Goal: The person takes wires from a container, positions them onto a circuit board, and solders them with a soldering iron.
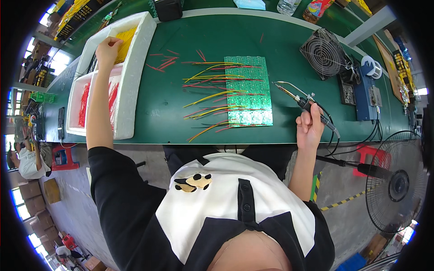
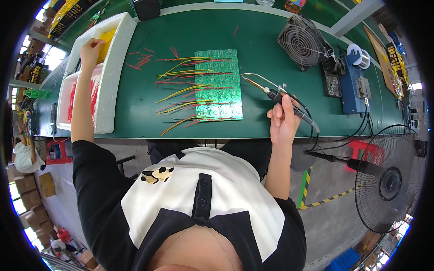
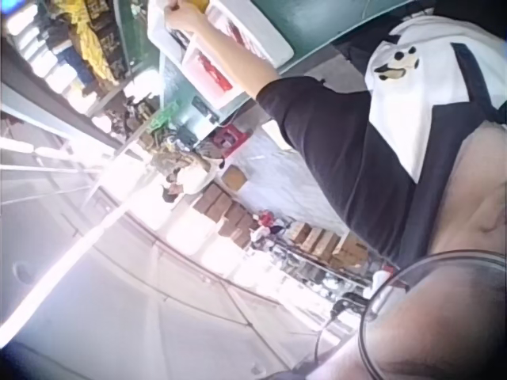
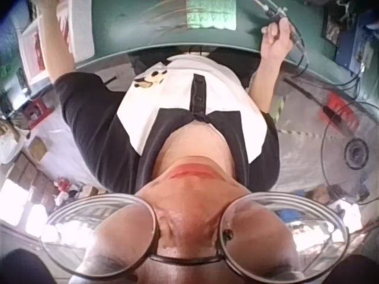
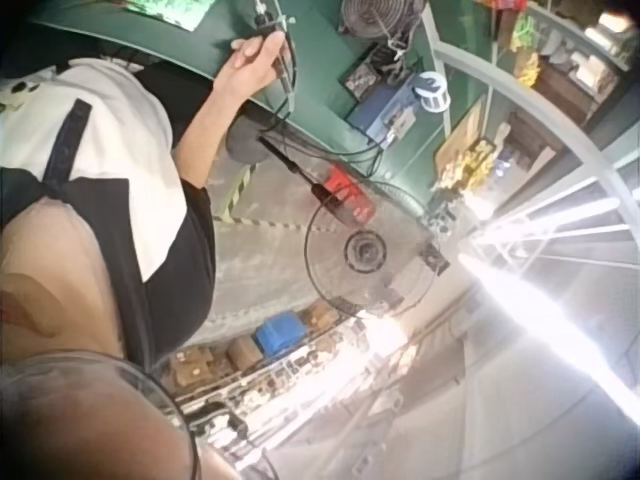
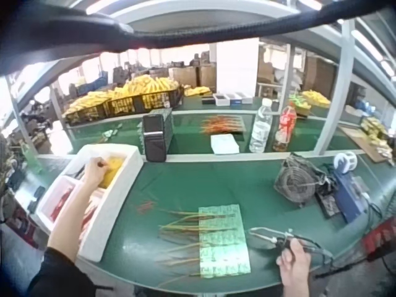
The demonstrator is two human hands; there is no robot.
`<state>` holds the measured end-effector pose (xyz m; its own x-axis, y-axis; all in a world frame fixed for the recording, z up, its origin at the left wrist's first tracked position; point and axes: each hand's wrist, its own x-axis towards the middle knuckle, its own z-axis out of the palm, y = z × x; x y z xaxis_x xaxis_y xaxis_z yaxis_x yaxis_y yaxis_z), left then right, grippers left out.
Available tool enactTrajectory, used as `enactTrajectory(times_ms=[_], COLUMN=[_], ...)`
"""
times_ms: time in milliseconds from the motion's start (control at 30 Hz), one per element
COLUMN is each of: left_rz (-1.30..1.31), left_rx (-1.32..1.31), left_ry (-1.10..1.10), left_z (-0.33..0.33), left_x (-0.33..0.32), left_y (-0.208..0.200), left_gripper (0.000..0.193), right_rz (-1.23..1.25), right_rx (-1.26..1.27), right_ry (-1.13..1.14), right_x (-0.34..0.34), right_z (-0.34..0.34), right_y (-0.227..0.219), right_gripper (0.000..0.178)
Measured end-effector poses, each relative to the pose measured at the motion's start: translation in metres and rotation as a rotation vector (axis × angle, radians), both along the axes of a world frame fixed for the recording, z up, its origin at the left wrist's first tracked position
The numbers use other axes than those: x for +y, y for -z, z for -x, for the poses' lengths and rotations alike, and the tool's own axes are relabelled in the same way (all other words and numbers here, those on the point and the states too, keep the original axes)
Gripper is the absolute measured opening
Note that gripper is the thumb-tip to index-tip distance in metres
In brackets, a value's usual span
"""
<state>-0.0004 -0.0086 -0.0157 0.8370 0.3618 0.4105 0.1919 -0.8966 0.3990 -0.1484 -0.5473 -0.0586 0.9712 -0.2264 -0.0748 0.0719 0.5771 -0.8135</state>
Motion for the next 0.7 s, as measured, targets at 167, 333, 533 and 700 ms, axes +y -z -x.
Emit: enactTrajectory(times_ms=[167,333,533,700], left_rz=[-0.043,0.088,0.118,0.250], left_rx=[-0.149,-0.369,-0.122,-0.160], left_ry=[0.043,0.402,0.943,0.876], left_z=[0.006,0.065,0.178,0.181], left_x=[0.021,-0.090,-0.260,-0.269], left_y=[-0.005,-0.091,-0.011,0.033], left_gripper=[0.018,0.012,0.010,0.016], right_rz=[-0.017,0.038,0.138,0.200], right_rx=[-0.016,-0.064,-0.055,-0.033], right_ry=[-0.036,-0.088,-0.287,-0.324], right_x=[0.000,-0.004,-0.014,-0.015], right_z=[-0.002,0.005,0.014,0.017], right_y=[0.000,0.000,0.001,0.000], right_gripper=[0.015,0.013,0.013,0.015])
